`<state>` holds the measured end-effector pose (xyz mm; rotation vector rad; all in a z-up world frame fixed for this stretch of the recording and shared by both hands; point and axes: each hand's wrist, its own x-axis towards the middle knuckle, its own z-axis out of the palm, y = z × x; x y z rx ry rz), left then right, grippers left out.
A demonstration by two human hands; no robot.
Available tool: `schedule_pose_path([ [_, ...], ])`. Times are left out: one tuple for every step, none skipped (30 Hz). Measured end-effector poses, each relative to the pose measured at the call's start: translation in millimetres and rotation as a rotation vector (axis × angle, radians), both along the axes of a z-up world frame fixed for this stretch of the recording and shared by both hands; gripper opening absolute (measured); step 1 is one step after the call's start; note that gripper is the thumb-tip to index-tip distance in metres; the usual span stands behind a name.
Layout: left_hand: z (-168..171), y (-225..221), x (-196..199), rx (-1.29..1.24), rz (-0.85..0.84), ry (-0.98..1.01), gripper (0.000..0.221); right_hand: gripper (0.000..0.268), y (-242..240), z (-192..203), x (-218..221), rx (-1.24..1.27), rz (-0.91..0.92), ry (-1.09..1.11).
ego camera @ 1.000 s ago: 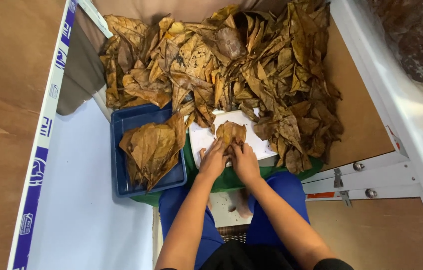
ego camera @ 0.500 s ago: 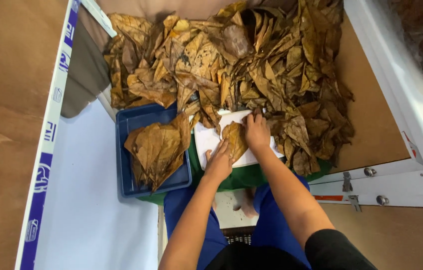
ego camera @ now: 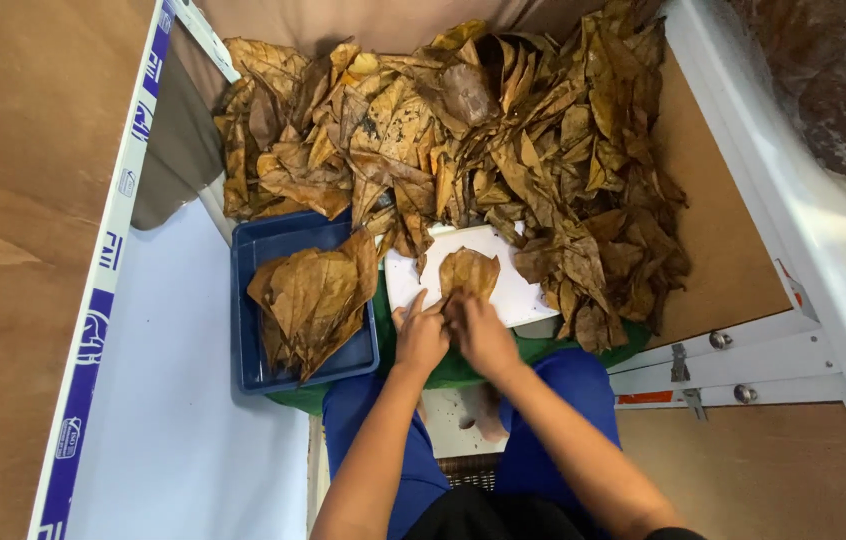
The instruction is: Smoothing out dried leaves on a flat surface and stacking them into a tray for processing.
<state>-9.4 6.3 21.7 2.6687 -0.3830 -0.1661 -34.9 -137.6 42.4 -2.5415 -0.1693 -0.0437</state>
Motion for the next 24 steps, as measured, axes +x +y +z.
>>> schedule_pose_path([
  [4, 0, -2, 0.0, -0.002, 0.004, 0.012, 0.033, 2, -2, -1, 0.0, -0.002, 0.004],
  [8, 1, -2, -0.029, 0.01, 0.033, 0.013, 0.032, 3, -3, -1, 0.044, -0.017, -0.036],
  [13, 2, -2, -0.055, 0.021, 0.061, 0.015, 0.031, 7, -5, 0, 0.089, -0.034, -0.078],
  [16, 1, -5, -0.051, 0.018, 0.063, 0.015, 0.031, 2, -20, 2, 0.092, -0.038, -0.076],
  [20, 1, -4, -0.036, 0.022, 0.072, 0.017, 0.03, -1, -35, 9, 0.006, -0.056, -0.083],
  [24, 1, -3, -0.022, 0.026, 0.081, 0.019, 0.029, -4, -50, 16, -0.081, -0.074, -0.09],
  [18, 2, -2, -0.021, 0.027, 0.088, 0.019, 0.029, -5, -54, 22, -0.08, -0.073, -0.083],
  [12, 2, 0, -0.005, 0.028, 0.091, 0.025, 0.026, -6, -58, 29, -0.147, -0.065, -0.191],
  [5, 2, 2, 0.009, 0.028, 0.093, 0.032, 0.022, -8, -61, 36, -0.216, -0.057, -0.3],
  [8, 1, 0, 0.008, 0.028, 0.098, 0.032, 0.022, -10, -64, 41, -0.217, -0.056, -0.295],
  [11, 2, -1, -0.01, 0.023, 0.1, 0.035, 0.022, -12, -66, 49, -0.243, -0.085, -0.297],
  [14, 2, -1, -0.028, 0.018, 0.103, 0.038, 0.022, -14, -67, 56, -0.269, -0.113, -0.299],
  [12, 1, -2, -0.027, 0.022, 0.106, 0.038, 0.022, -12, -59, 61, -0.267, -0.109, -0.295],
  [9, 0, -2, -0.017, 0.019, 0.105, 0.038, 0.026, -12, -50, 66, -0.285, -0.126, -0.313],
  [8, -1, 0, -0.005, 0.012, 0.1, 0.038, 0.03, -11, -41, 74, -0.301, -0.147, -0.334],
  [8, -1, 1, -0.002, 0.012, 0.099, 0.038, 0.03, -12, -53, 85, -0.298, -0.148, -0.335],
  [8, -2, 0, 0.002, 0.014, 0.099, 0.039, 0.028, -15, -65, 95, -0.343, -0.154, -0.301],
  [8, -3, 0, 0.006, 0.016, 0.1, 0.039, 0.026, -18, -76, 105, -0.387, -0.16, -0.267],
  [12, -5, -1, 0.008, 0.017, 0.096, 0.039, 0.026, -20, -71, 111, -0.385, -0.16, -0.271],
  [15, -7, -3, 0.016, 0.006, 0.077, 0.036, 0.029, -21, -66, 117, -0.382, -0.16, -0.239],
  [19, -8, -5, 0.024, -0.002, 0.059, 0.034, 0.032, -21, -62, 122, -0.38, -0.156, -0.208],
  [24, -7, -3, 0.026, 0.003, 0.056, 0.034, 0.032, -21, -64, 133, -0.377, -0.153, -0.212],
  [28, -8, -5, 0.0, 0.006, 0.06, 0.035, 0.034, -23, -68, 139, -0.393, -0.16, -0.175],
  [32, -9, -8, -0.025, 0.009, 0.063, 0.036, 0.035, -25, -72, 145, -0.41, -0.167, -0.138],
])
